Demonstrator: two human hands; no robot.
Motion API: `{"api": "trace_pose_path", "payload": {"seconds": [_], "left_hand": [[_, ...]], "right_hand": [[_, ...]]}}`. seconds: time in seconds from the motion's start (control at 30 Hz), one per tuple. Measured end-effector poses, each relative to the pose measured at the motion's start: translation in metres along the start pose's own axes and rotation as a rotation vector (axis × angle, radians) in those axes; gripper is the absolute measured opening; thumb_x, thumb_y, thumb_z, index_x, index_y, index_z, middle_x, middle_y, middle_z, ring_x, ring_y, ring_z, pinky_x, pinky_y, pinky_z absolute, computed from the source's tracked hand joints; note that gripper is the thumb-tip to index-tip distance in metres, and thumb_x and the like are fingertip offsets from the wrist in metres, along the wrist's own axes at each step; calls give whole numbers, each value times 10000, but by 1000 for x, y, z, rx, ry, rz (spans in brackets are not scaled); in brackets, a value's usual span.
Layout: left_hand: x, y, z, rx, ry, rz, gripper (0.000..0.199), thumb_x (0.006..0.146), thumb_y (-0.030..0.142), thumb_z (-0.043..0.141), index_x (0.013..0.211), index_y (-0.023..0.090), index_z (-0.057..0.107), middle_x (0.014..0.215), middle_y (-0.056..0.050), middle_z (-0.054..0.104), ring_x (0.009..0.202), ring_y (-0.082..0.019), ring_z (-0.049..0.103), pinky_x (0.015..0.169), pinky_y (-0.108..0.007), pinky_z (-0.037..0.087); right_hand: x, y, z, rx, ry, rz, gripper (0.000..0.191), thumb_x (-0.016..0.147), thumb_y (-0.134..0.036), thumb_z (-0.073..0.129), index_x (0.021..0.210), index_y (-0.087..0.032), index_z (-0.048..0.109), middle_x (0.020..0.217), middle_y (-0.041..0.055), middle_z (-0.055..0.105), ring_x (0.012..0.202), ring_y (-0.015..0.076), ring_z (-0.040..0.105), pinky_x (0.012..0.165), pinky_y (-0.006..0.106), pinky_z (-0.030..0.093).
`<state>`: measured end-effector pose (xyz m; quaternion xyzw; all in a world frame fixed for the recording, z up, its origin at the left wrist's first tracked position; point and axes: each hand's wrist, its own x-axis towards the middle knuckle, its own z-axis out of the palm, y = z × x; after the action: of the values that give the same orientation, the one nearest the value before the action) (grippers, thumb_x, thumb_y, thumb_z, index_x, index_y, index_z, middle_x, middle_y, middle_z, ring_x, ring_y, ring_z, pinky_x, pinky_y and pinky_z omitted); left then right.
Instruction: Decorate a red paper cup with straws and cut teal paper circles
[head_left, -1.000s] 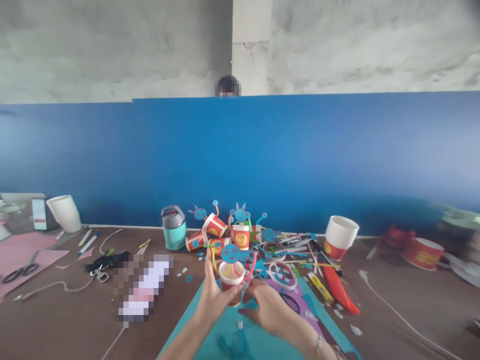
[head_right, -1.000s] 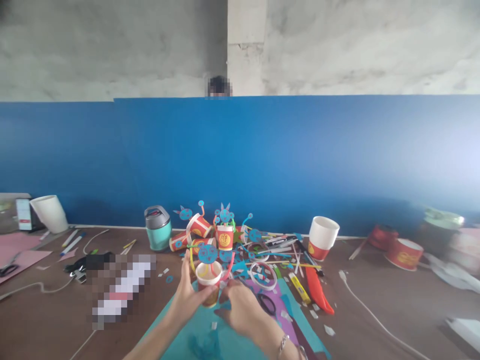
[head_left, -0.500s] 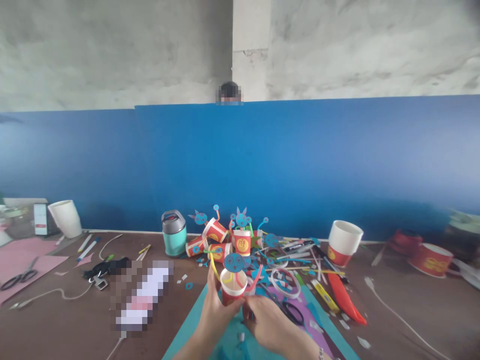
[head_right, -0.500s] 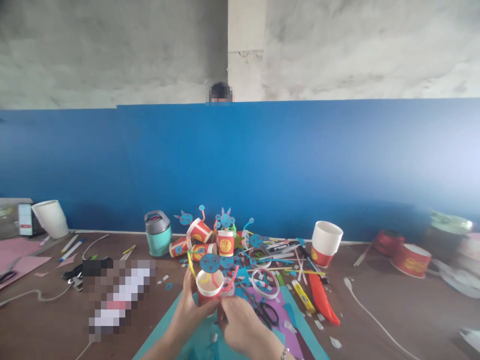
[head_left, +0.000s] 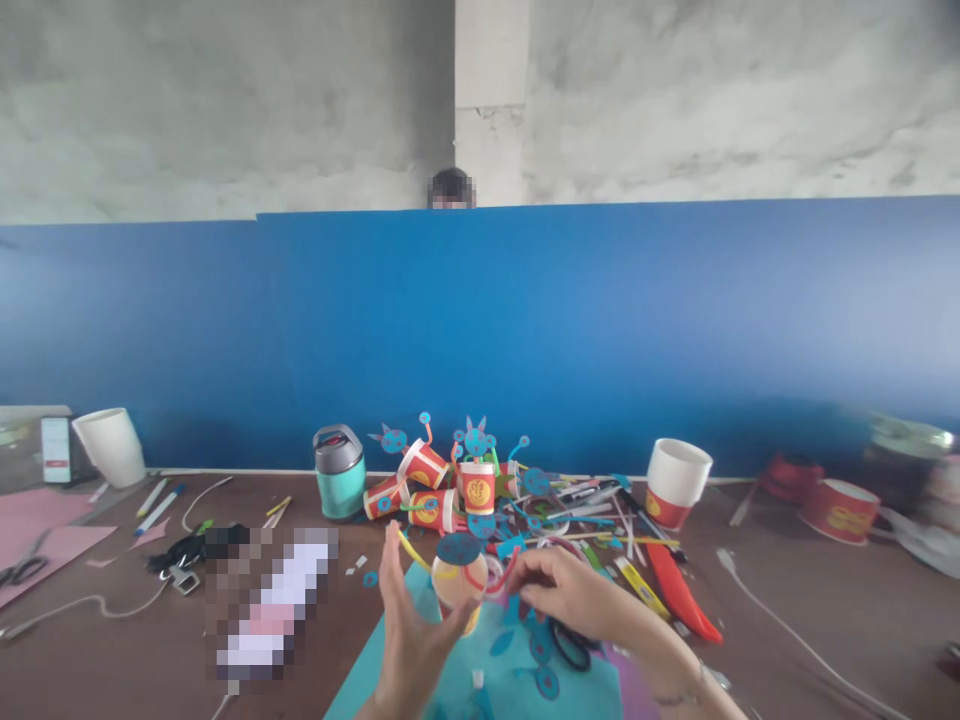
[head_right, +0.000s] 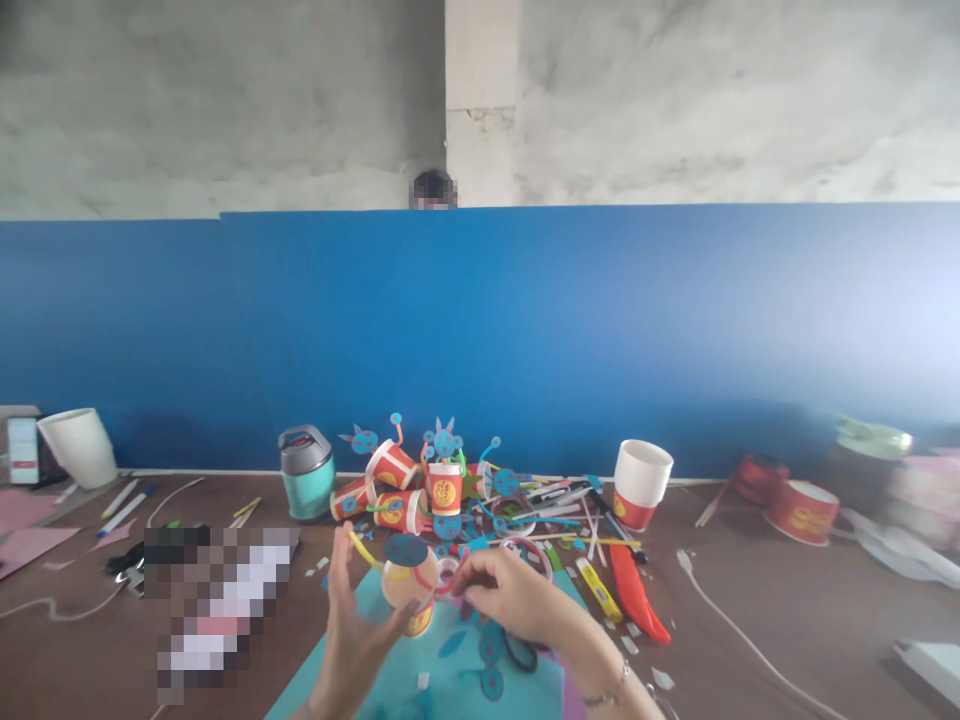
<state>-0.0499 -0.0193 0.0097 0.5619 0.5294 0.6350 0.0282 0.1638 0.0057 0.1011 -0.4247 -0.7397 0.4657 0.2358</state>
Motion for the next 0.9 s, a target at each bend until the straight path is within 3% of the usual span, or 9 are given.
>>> {"api": "trace_pose_path", "payload": {"seconds": [0.07,0.13,0.23,0.3,0.4,0.57,0.73,0.83,0.9], "left_hand": [[-4,3,-5,70,39,162,983,715,491,758,1492,155,258,1497,-234,362,1378,-430,339,1076,-595,345],[-13,7,-6,71,-3,311,697,751,371,748,1362,206,455,1354,-189,536,1305,-404,451,1057,-570,375],[-32,17,2,-119,-185,258,165,858,281,613,1016,268,658,932,-99,701,904,-293,666,853,-452,515],[-41,24,13,-204,-403,106,218,846,330,621,1051,263,654,821,-64,689,615,-207,622,641,-345,527],[-43,32,29,-211,-578,-77,504,786,313,665,1270,236,549,765,-28,673,485,-161,546,574,-309,499],[-31,48,53,-295,-596,-201,433,768,329,673,1178,220,588,826,-48,662,594,-175,589,618,-291,495],[-39,50,70,-463,-638,-342,287,775,351,672,1011,198,617,667,11,597,508,-121,553,498,-215,428],[-48,41,75,-499,-716,-438,244,774,426,672,807,189,624,498,49,517,389,-97,486,417,-196,370],[-50,35,78,-537,-699,-495,316,778,496,657,773,182,633,474,41,528,379,-98,493,417,-198,392]], "right_hand": [[1,0,-3,48,7,-15,171,699,-117,542,817,-158,659,718,-2,675,642,124,622,590,209,456],[1,1,-2,87,19,-27,163,674,-103,553,801,-157,641,657,-20,651,607,118,606,562,202,429],[-1,-2,1,61,71,-67,174,652,-78,563,790,-161,632,617,-42,615,592,108,578,545,192,395],[-5,-6,3,41,78,-87,186,660,-66,546,796,-169,620,642,-37,630,613,113,594,551,191,400],[-14,-12,4,-29,103,-80,256,653,-34,488,829,-188,594,688,-30,662,661,125,629,582,196,421],[-21,-15,-3,-292,227,-44,388,573,-4,475,883,-207,591,690,-47,655,677,131,607,567,192,390],[-13,4,-32,-248,100,17,271,690,-93,533,920,-178,648,661,-22,703,592,127,605,535,198,397],[-3,26,-49,-363,314,115,258,765,-88,450,878,-149,673,702,32,724,592,135,616,546,214,416],[2,39,-51,-462,380,133,211,718,-67,477,700,-158,667,637,30,691,616,154,613,588,237,418]]}}
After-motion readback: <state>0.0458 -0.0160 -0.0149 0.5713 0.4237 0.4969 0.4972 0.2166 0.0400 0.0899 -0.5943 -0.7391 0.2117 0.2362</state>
